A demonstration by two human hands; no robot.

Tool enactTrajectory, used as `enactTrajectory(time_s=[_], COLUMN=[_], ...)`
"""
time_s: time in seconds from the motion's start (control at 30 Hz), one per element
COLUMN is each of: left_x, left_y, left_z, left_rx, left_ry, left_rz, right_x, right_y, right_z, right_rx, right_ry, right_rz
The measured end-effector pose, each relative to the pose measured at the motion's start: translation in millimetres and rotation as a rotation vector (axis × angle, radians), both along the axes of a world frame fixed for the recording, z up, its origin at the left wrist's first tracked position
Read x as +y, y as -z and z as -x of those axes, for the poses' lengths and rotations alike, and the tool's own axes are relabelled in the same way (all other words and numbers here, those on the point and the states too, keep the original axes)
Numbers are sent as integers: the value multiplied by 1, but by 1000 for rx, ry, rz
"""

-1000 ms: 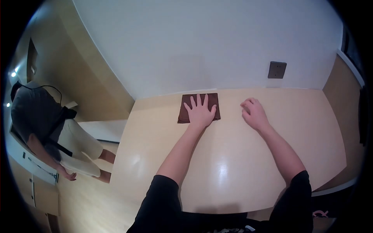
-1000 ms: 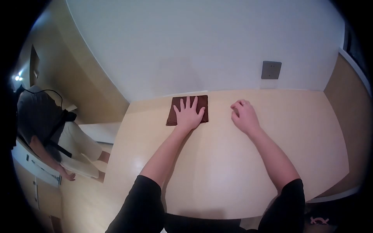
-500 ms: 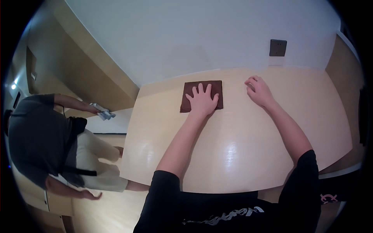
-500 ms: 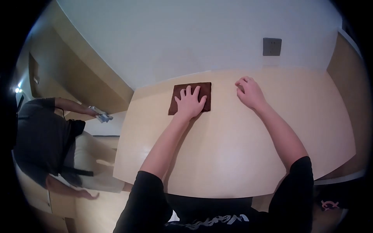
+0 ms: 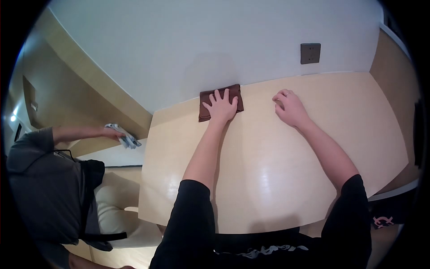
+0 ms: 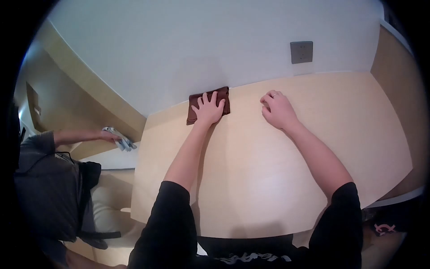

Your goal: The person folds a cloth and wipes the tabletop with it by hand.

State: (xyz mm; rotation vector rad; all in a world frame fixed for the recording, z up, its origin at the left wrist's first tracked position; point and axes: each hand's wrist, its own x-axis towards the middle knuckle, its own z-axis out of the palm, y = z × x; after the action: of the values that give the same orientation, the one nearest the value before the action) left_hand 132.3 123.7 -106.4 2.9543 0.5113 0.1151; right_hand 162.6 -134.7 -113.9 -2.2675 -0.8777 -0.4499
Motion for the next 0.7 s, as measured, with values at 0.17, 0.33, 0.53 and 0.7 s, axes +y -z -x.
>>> enactTrajectory(time_s=[0.17, 0.33, 0.53, 0.7], left_x=[2, -15, -6, -17], left_y=[3, -7, -9, -20], left_z=[4, 18, 52, 58], left_rx=[-20, -52, -47, -28], left_ry=[-17, 13, 189, 185], left_rz=[-58, -116, -100, -101], right_x=[4, 14, 62, 81], right_y=[10, 3, 9, 7], right_z=[-22, -101, -214, -310], right_rx=[10, -5, 37, -50], right_ry=[-33, -98, -145, -146], right_rz=[-17, -25, -28, -30])
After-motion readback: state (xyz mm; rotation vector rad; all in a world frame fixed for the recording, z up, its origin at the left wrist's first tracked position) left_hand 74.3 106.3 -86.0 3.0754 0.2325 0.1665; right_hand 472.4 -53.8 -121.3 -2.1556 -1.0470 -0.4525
